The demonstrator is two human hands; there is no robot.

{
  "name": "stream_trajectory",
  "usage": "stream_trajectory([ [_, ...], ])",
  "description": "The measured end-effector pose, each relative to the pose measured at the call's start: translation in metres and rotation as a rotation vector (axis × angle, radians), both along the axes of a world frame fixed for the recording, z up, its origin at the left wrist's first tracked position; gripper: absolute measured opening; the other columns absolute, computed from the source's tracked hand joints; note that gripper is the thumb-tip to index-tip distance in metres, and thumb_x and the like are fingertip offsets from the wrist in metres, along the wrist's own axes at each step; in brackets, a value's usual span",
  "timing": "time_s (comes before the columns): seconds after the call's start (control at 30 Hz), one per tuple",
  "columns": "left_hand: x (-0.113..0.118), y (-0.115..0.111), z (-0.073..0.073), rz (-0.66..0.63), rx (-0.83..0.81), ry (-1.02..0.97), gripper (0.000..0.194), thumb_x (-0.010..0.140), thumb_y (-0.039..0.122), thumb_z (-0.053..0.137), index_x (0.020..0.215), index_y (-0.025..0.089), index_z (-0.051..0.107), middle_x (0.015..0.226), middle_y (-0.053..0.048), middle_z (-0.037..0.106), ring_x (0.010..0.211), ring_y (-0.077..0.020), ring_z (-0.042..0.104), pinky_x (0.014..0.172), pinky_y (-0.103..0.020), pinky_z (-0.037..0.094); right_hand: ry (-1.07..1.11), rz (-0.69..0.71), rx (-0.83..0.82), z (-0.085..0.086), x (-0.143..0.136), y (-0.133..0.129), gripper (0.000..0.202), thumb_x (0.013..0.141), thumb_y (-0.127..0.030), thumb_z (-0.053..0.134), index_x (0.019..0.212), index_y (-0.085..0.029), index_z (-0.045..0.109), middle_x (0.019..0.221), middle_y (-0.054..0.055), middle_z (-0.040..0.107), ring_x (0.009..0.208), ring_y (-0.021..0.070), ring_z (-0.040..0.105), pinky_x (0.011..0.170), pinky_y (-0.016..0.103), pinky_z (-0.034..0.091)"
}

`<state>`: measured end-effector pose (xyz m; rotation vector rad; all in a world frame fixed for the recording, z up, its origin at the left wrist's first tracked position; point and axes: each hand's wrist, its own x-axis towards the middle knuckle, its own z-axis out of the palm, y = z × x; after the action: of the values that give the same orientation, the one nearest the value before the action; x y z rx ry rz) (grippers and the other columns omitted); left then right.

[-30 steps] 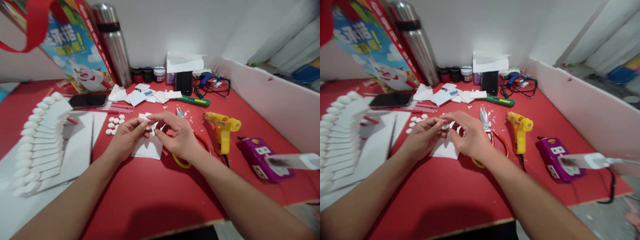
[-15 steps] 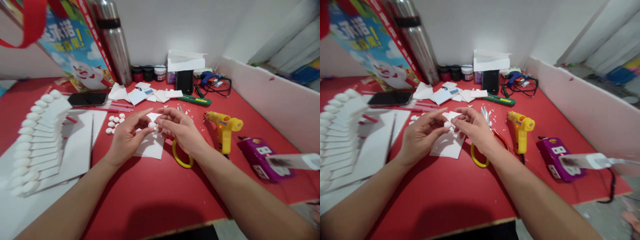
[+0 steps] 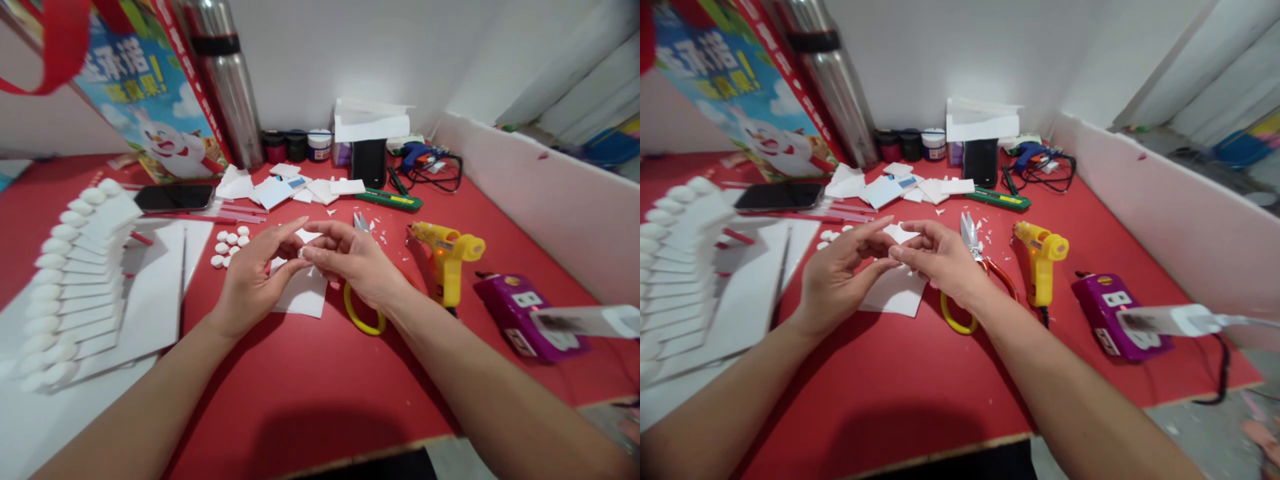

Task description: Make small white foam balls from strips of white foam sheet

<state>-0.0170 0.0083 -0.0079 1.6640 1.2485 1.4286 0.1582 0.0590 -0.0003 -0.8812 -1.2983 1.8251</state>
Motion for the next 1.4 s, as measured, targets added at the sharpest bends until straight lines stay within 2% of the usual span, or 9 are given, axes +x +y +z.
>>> stream_trajectory([
  [0.13, 0.001, 0.0, 0.001, 0.012, 0.029, 0.048, 0.053, 0.082, 0.018, 0.078, 0.133, 0.03, 0.067, 0.104, -0.004, 0.07, 0.092, -0.0182, 0.064, 0.095, -0.033, 0.051, 0.063, 0.006, -0.079, 0.0, 0.001, 0.001, 0.055, 0.065, -0.029, 0.091, 0.114, -0.02, 0.067, 0.081, -0.003, 0.069, 0.055, 0.0056, 0.051, 0.045, 0.021, 0.033],
  [0.23, 0.004, -0.001, 0.002, 0.006, 0.025, -0.042, 0.053, 0.08, 0.017, 0.079, 0.131, 0.027, 0.068, 0.106, -0.005, 0.069, 0.093, -0.0185, 0.064, 0.093, -0.033, 0.052, 0.137, 0.009, -0.201, 0.001, 0.003, 0.004, 0.053, 0.062, -0.024, 0.092, 0.109, -0.021, 0.07, 0.081, -0.003, 0.07, 0.058, 0.0062, 0.055, 0.05, 0.021, 0.037],
  [0.37, 0.008, -0.002, 0.003, -0.043, -0.045, -0.213, 0.05, 0.083, 0.018, 0.077, 0.132, 0.024, 0.066, 0.113, -0.007, 0.069, 0.091, -0.017, 0.067, 0.088, -0.031, 0.055, 0.209, 0.031, -0.304, 0.003, 0.006, 0.007, 0.046, 0.066, -0.022, 0.089, 0.109, -0.02, 0.072, 0.084, 0.0, 0.072, 0.061, 0.0067, 0.056, 0.052, 0.02, 0.041],
  [0.5, 0.008, 0.001, 0.001, -0.06, -0.111, -0.314, 0.043, 0.091, 0.02, 0.068, 0.133, 0.022, 0.062, 0.113, -0.007, 0.07, 0.078, -0.0131, 0.07, 0.074, -0.028, 0.059, 0.186, 0.016, -0.246, 0.001, 0.005, 0.007, 0.051, 0.066, -0.022, 0.089, 0.113, -0.021, 0.07, 0.094, 0.002, 0.072, 0.07, 0.01, 0.064, 0.054, 0.02, 0.043],
  [0.63, 0.008, 0.005, -0.001, -0.013, -0.085, -0.293, 0.042, 0.089, 0.018, 0.07, 0.13, 0.019, 0.064, 0.106, -0.006, 0.072, 0.08, -0.0132, 0.07, 0.076, -0.028, 0.06, 0.115, -0.016, -0.132, -0.002, 0.001, 0.005, 0.054, 0.066, -0.023, 0.09, 0.115, -0.022, 0.066, 0.104, 0.002, 0.069, 0.072, 0.01, 0.064, 0.057, 0.021, 0.046],
  [0.87, 0.008, 0.003, -0.002, 0.054, -0.009, -0.165, 0.044, 0.09, 0.017, 0.067, 0.134, 0.021, 0.061, 0.107, -0.005, 0.069, 0.087, -0.0142, 0.068, 0.081, -0.03, 0.06, 0.05, -0.152, 0.064, -0.005, -0.002, 0.002, 0.051, 0.068, -0.028, 0.087, 0.11, -0.02, 0.058, 0.093, -0.002, 0.063, 0.065, 0.0093, 0.061, 0.056, 0.025, 0.049],
  [1.13, 0.01, 0.002, -0.005, 0.021, -0.037, -0.157, 0.05, 0.09, 0.017, 0.067, 0.138, 0.019, 0.055, 0.107, -0.007, 0.07, 0.096, -0.018, 0.07, 0.089, -0.035, 0.059, 0.011, -0.118, 0.103, -0.008, -0.006, 0.002, 0.05, 0.069, -0.03, 0.086, 0.109, -0.02, 0.058, 0.09, -0.001, 0.063, 0.073, 0.0109, 0.061, 0.061, 0.025, 0.049],
  [1.4, 0.012, 0.002, -0.004, -0.004, -0.01, -0.129, 0.049, 0.09, 0.015, 0.067, 0.136, 0.019, 0.055, 0.1, -0.004, 0.071, 0.091, -0.0157, 0.07, 0.088, -0.032, 0.057, 0.031, -0.143, 0.095, -0.01, -0.005, 0.002, 0.047, 0.066, -0.025, 0.088, 0.105, -0.019, 0.063, 0.082, -0.003, 0.065, 0.073, 0.0113, 0.063, 0.069, 0.027, 0.05],
])
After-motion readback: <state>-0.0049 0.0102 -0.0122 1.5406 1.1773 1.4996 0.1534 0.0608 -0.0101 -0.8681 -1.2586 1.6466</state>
